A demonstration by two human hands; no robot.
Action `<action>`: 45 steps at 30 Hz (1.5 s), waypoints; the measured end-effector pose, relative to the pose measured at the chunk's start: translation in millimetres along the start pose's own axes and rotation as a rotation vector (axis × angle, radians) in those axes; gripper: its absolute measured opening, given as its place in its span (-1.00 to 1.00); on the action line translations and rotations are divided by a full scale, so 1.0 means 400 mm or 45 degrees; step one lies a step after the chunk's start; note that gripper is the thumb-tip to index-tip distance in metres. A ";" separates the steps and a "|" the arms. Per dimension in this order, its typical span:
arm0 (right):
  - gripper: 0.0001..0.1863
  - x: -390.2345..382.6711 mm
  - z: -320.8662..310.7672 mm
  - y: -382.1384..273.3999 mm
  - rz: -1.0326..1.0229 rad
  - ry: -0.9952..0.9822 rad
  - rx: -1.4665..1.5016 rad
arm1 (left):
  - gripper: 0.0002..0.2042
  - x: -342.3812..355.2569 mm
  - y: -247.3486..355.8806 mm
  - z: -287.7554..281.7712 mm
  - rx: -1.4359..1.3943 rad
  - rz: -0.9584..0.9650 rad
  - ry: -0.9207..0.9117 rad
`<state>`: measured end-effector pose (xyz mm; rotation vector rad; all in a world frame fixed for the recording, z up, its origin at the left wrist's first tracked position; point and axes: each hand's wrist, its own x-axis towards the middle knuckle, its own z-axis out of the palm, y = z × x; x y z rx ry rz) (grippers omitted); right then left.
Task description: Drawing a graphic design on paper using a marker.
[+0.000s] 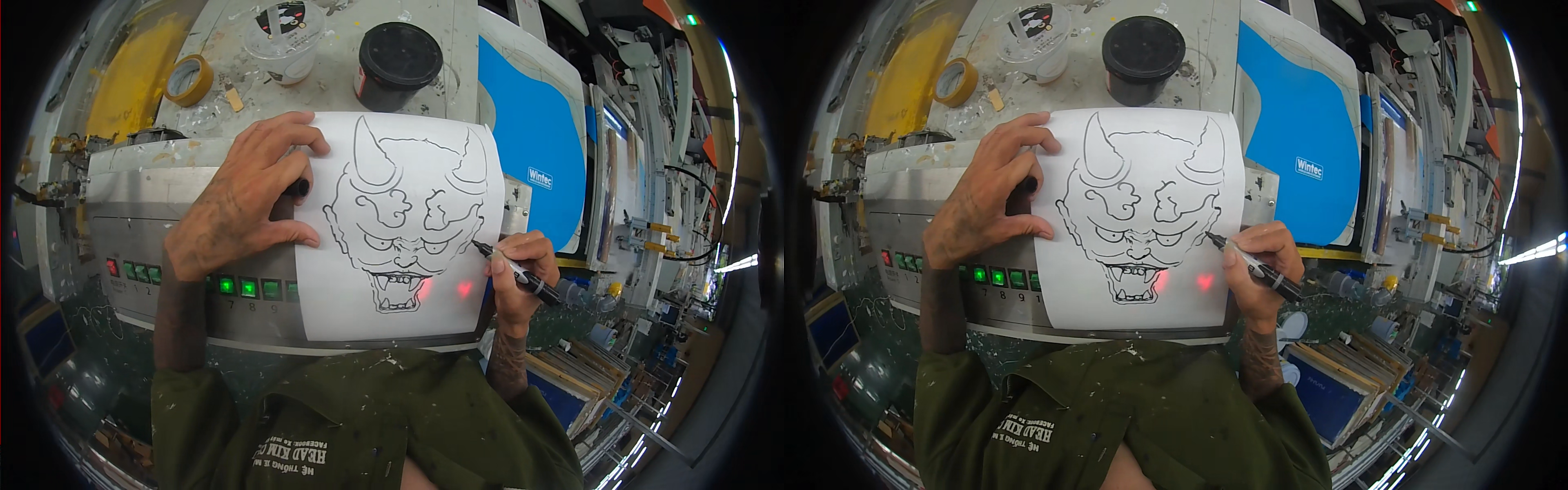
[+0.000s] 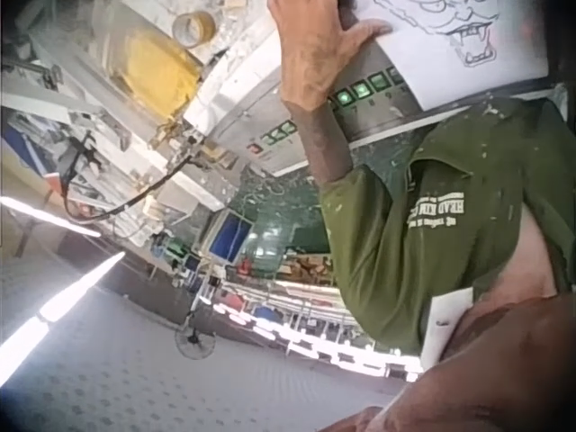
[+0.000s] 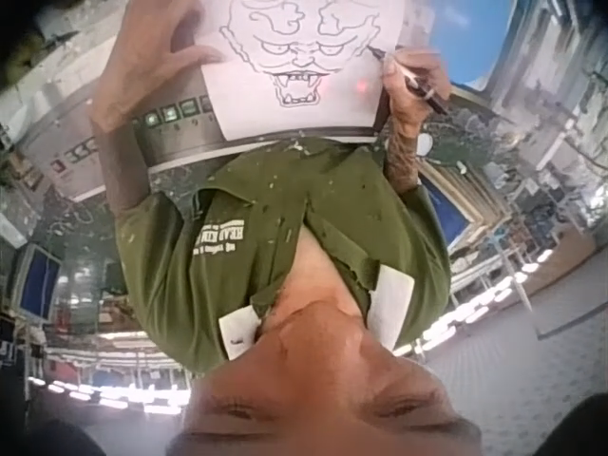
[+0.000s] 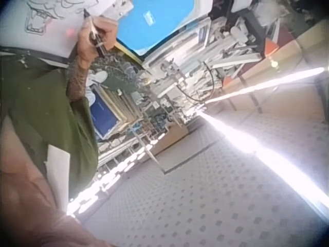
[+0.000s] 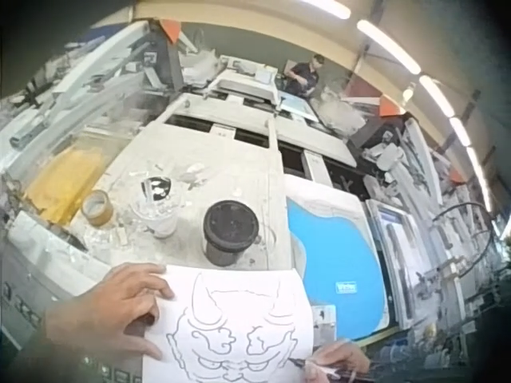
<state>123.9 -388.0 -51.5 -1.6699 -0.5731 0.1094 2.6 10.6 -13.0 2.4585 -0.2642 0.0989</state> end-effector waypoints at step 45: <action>-0.74 -0.002 0.088 -0.072 0.247 -0.196 0.185 | -0.38 -0.003 -0.014 0.015 0.029 0.091 0.093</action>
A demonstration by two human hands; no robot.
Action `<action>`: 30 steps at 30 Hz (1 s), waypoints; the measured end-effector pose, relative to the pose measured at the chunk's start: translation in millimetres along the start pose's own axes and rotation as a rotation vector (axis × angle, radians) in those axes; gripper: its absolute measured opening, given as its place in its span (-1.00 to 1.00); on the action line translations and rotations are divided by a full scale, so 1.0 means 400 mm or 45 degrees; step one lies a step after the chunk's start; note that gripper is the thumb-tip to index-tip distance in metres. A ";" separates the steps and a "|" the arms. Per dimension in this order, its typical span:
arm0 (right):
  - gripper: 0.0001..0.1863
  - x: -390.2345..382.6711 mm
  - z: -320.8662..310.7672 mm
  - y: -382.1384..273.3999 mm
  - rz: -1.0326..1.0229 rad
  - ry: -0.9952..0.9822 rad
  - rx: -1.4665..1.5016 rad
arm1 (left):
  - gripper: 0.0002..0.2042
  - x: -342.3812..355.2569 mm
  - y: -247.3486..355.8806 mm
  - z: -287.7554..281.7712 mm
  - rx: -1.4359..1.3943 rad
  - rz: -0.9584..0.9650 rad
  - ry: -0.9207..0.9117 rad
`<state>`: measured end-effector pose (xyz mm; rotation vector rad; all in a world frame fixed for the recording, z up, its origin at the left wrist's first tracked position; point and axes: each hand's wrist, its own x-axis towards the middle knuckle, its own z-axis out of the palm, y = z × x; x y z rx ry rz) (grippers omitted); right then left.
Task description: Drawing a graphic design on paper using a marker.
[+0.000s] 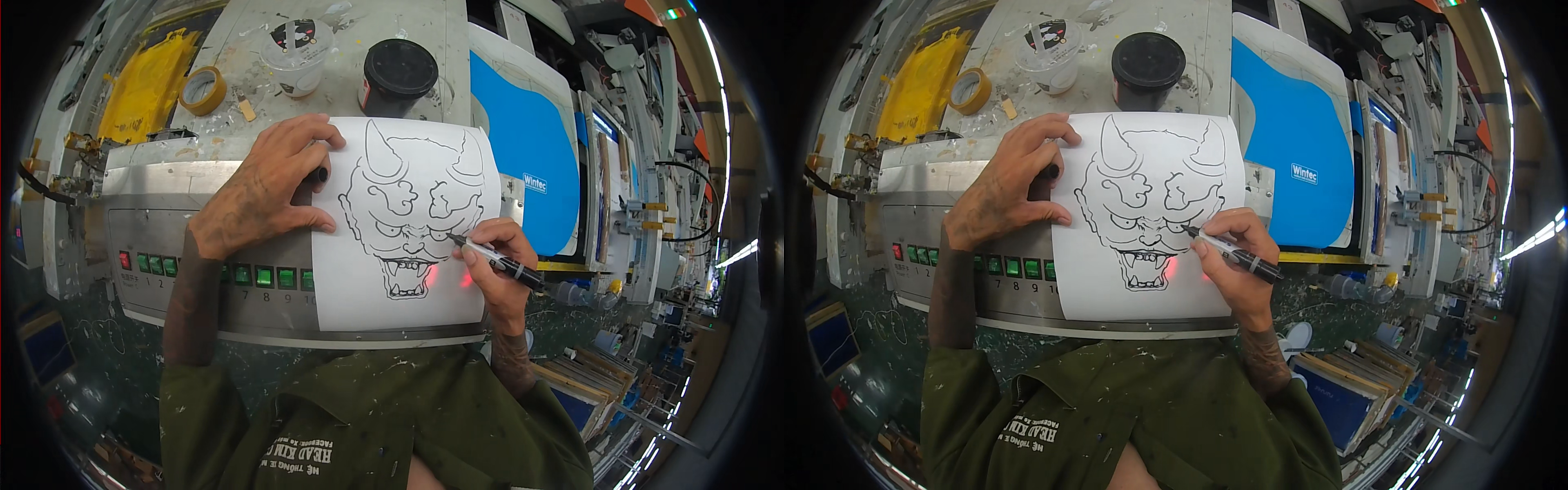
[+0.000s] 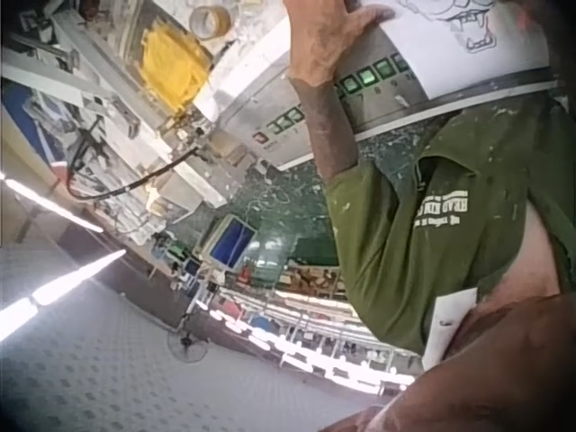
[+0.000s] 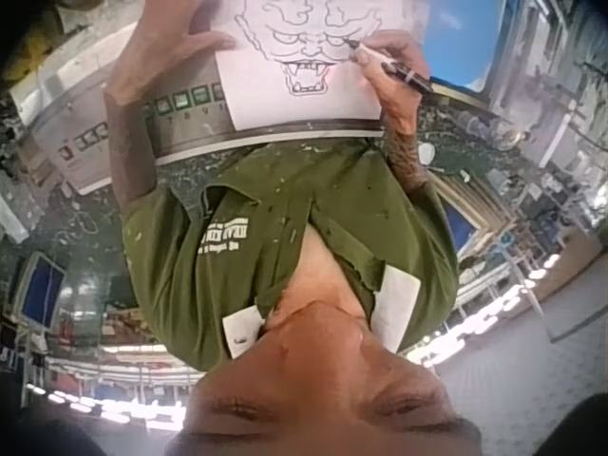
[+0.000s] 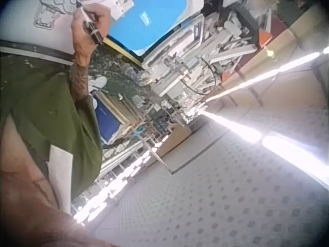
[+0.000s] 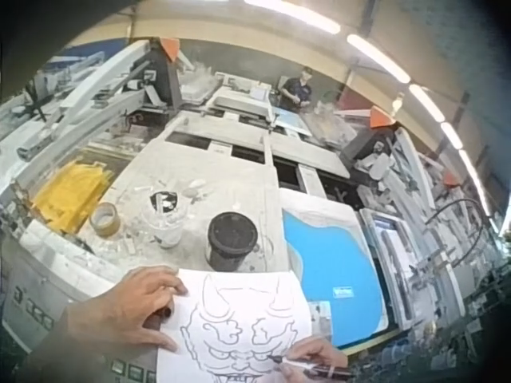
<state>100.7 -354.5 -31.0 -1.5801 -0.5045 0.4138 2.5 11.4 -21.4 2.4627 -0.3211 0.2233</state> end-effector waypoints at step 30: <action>-0.69 -0.021 0.019 0.030 -0.248 0.066 -0.531 | -0.41 0.014 0.011 -0.011 0.001 -0.101 -0.074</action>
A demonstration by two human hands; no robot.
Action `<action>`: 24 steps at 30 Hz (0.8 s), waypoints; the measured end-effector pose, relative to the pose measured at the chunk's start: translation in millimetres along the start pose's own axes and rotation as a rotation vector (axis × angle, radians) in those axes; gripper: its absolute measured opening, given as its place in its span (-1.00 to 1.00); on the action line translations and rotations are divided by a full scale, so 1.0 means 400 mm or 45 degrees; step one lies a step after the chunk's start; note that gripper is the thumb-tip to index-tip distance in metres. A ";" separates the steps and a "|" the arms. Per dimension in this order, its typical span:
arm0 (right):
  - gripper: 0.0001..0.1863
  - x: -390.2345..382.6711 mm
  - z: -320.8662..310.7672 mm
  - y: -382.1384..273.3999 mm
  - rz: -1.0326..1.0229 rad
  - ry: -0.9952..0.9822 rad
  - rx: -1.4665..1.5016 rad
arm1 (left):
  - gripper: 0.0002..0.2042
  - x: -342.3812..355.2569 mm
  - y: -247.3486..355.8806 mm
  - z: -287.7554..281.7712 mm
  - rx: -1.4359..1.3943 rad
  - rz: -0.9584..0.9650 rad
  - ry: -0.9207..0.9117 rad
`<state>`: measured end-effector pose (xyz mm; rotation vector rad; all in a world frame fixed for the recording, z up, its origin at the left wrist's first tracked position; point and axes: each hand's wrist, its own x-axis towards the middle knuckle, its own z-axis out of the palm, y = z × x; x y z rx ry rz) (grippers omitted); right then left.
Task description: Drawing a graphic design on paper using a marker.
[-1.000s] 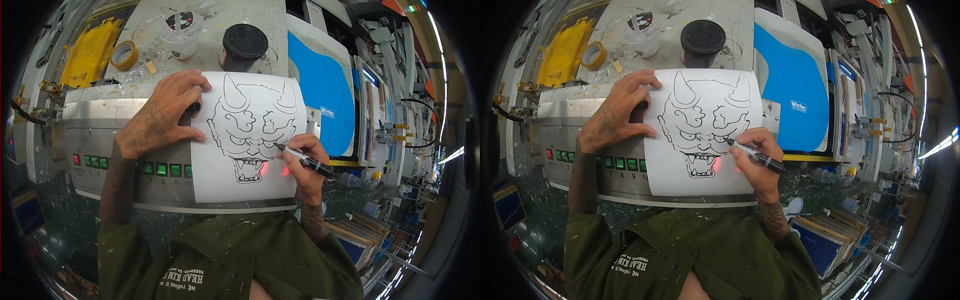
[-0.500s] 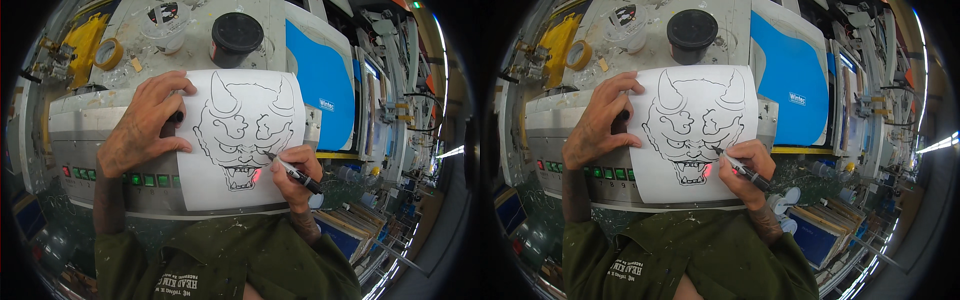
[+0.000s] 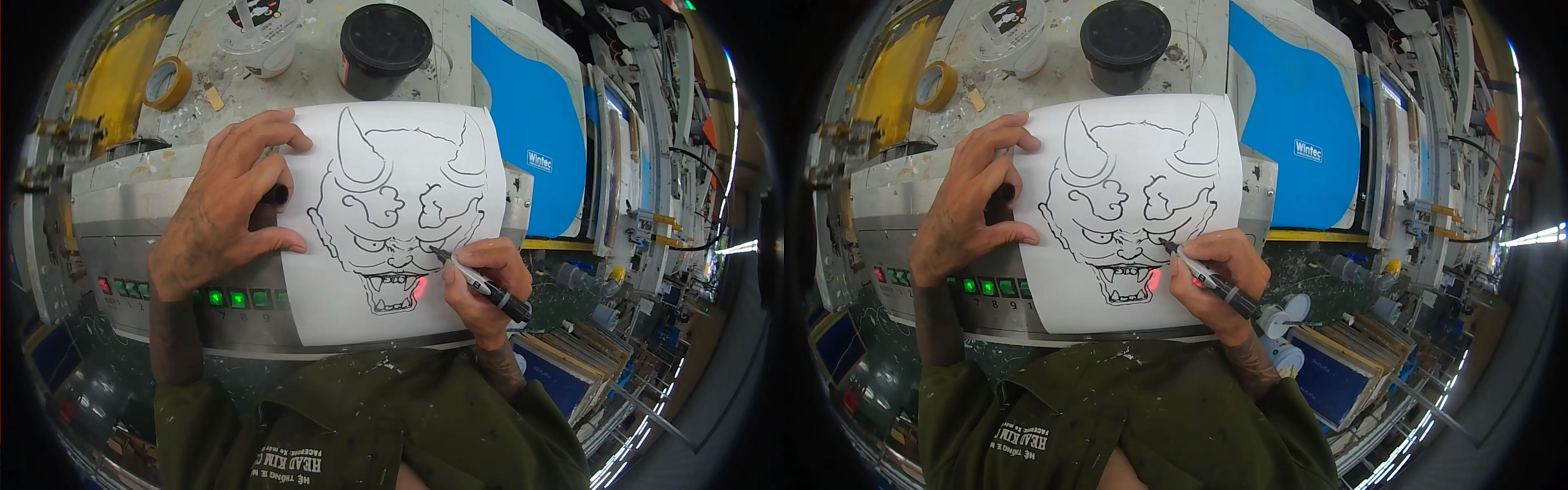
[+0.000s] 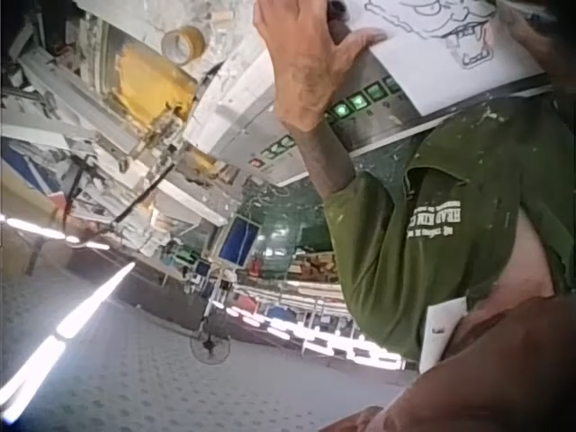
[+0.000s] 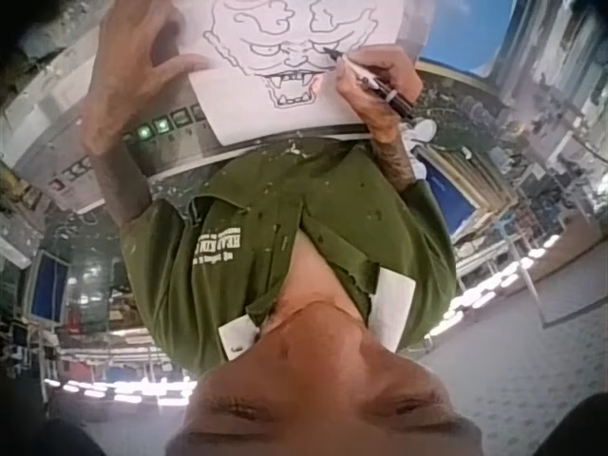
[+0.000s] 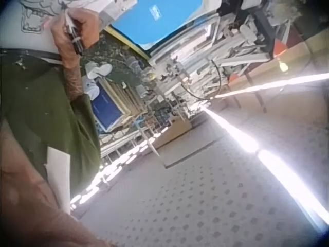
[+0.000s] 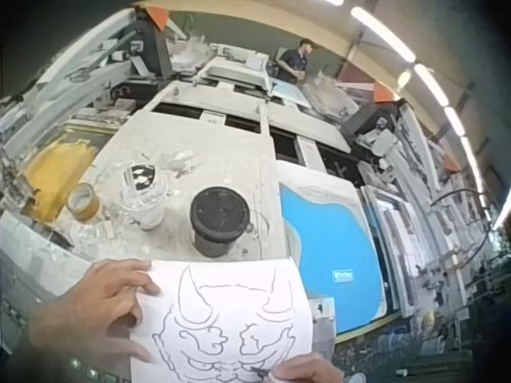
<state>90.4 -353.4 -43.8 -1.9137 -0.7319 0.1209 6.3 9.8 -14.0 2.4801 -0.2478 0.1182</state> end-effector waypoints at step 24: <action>-0.64 -0.031 -0.013 0.027 0.143 0.223 0.185 | -0.35 -0.002 -0.004 0.005 0.002 -0.034 -0.005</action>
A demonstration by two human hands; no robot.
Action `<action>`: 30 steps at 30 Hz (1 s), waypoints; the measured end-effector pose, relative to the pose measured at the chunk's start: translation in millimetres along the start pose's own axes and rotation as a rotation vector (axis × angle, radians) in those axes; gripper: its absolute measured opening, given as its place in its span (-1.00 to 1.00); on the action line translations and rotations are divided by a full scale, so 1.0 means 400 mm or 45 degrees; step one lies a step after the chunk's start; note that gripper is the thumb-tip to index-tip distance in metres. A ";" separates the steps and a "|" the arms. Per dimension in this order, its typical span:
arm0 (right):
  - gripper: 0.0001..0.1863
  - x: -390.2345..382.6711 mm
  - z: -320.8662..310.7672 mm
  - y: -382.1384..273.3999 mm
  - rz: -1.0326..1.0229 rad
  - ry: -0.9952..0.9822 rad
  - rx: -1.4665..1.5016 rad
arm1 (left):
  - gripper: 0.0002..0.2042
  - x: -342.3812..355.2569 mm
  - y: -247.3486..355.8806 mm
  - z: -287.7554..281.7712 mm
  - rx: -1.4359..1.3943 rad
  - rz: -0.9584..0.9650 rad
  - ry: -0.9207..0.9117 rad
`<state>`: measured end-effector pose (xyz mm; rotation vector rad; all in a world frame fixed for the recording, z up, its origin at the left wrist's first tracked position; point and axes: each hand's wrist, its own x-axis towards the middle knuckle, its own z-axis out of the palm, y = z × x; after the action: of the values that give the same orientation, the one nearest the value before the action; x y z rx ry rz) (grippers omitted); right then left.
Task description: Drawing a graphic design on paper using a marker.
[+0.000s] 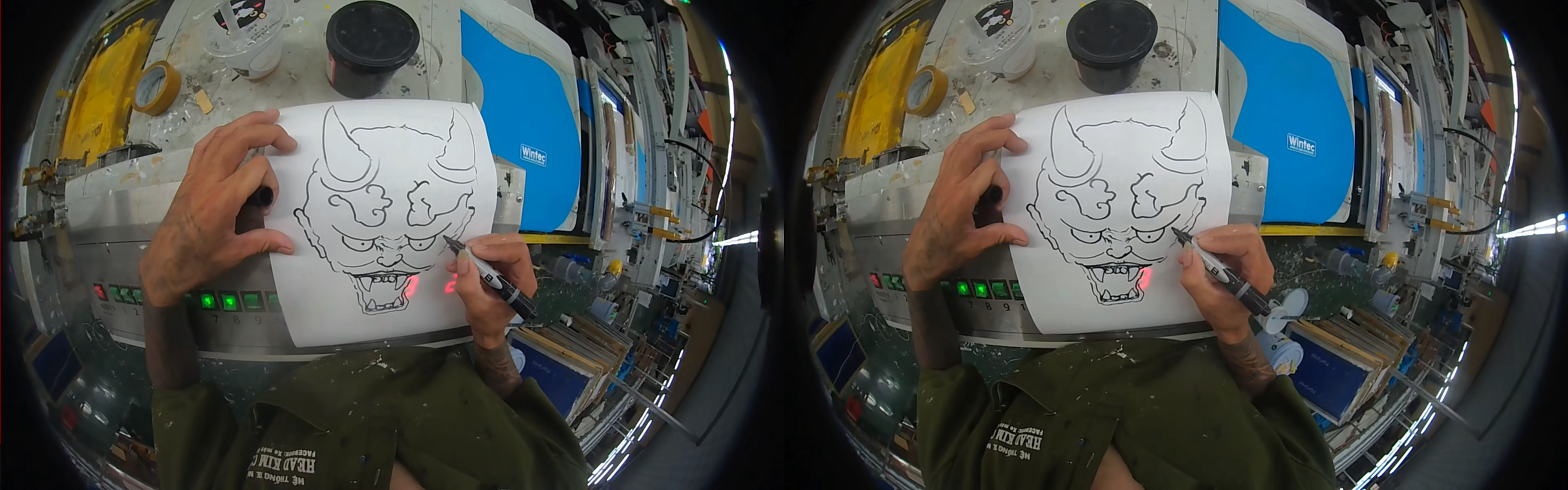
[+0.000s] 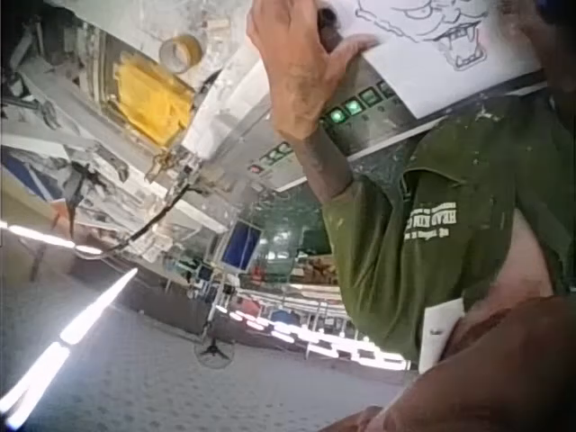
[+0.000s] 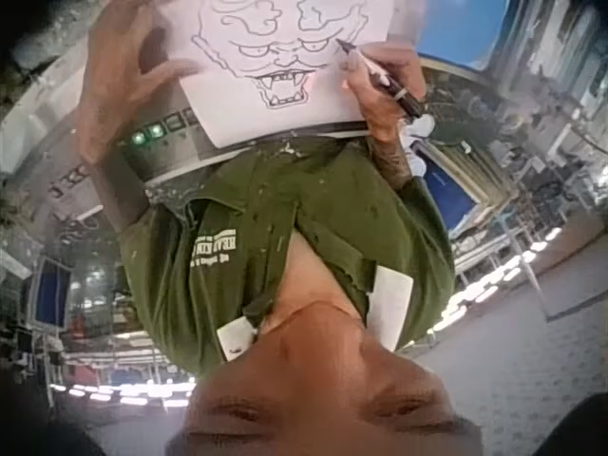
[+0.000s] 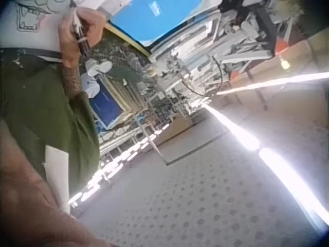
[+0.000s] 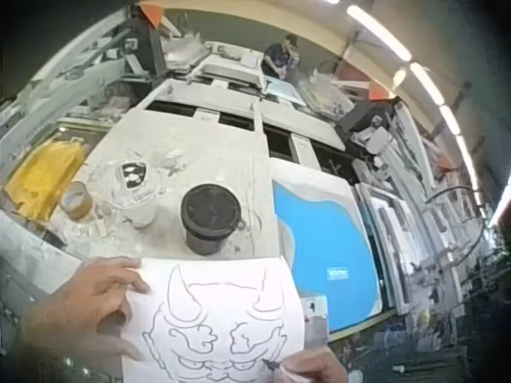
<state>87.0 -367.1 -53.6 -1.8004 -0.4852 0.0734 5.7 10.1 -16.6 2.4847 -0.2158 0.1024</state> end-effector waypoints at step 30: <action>-0.68 0.014 0.007 -0.009 0.052 0.045 -0.057 | -0.43 0.005 0.008 -0.006 0.009 0.038 -0.003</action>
<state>90.4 -361.8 -50.1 -1.8523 -0.4277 0.0592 7.1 8.6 -12.6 2.4896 -0.2541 0.1133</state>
